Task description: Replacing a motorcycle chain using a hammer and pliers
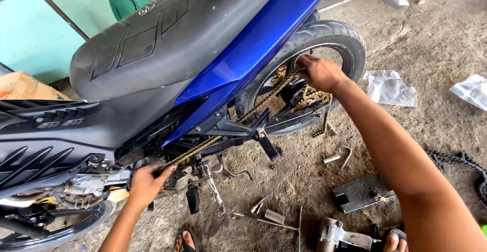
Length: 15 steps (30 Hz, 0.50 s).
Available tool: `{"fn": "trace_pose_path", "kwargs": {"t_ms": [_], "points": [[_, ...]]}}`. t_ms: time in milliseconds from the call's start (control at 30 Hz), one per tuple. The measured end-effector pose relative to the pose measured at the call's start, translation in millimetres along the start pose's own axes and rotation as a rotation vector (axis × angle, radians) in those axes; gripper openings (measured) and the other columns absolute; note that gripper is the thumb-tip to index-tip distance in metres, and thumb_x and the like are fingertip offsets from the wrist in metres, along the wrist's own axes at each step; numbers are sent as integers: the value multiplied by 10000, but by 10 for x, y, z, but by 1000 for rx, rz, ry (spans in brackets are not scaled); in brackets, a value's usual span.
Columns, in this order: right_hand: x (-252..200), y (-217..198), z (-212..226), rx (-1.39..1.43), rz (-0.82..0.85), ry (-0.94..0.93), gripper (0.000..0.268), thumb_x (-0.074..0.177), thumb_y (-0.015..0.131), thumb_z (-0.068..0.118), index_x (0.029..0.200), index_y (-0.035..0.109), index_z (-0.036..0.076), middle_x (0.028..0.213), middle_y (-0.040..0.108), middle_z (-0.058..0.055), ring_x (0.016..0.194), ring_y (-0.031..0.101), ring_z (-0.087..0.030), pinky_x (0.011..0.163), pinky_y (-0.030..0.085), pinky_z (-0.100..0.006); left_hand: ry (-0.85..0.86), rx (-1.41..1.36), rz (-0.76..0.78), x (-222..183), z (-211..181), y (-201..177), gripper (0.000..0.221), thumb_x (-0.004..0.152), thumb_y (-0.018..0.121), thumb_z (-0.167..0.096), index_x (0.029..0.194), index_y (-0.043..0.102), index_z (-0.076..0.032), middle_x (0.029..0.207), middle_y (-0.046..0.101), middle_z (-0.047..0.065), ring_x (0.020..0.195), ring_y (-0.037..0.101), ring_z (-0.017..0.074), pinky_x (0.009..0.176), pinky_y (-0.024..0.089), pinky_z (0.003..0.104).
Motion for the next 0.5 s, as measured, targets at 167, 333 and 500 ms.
{"fn": "trace_pose_path", "kwargs": {"t_ms": [167,333,500], "points": [[-72,144,-543,-86,-117,106,449,1065,462,420,1393,538,123,1222,659,-100,650,650,-209,589,610,-371,168,463,3,46,-134,251,499,893,690,-393,1293,695,-94,1073,780,127,637,700,265,681,596,395],[-180,34,-858,45,-212,162,271,1095,512,298,1242,588,82,1182,683,-121,792,688,-264,665,619,-397,311,686,45,324,198,519,479,967,592,-337,1393,575,-120,1419,536,88,736,674,218,469,649,273],[-250,-55,-999,195,-405,160,296,1075,610,279,1101,629,-15,1054,727,-199,788,693,-293,742,599,-444,575,985,-50,323,450,661,486,1004,567,-260,1483,489,-236,1016,608,-30,393,578,102,333,575,198]]}}
Point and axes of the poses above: each hand's wrist, its own x-axis towards the middle knuckle, its own y-axis out of the palm, z = x × y, the point moved 5 cm from there along x, towards the middle knuckle
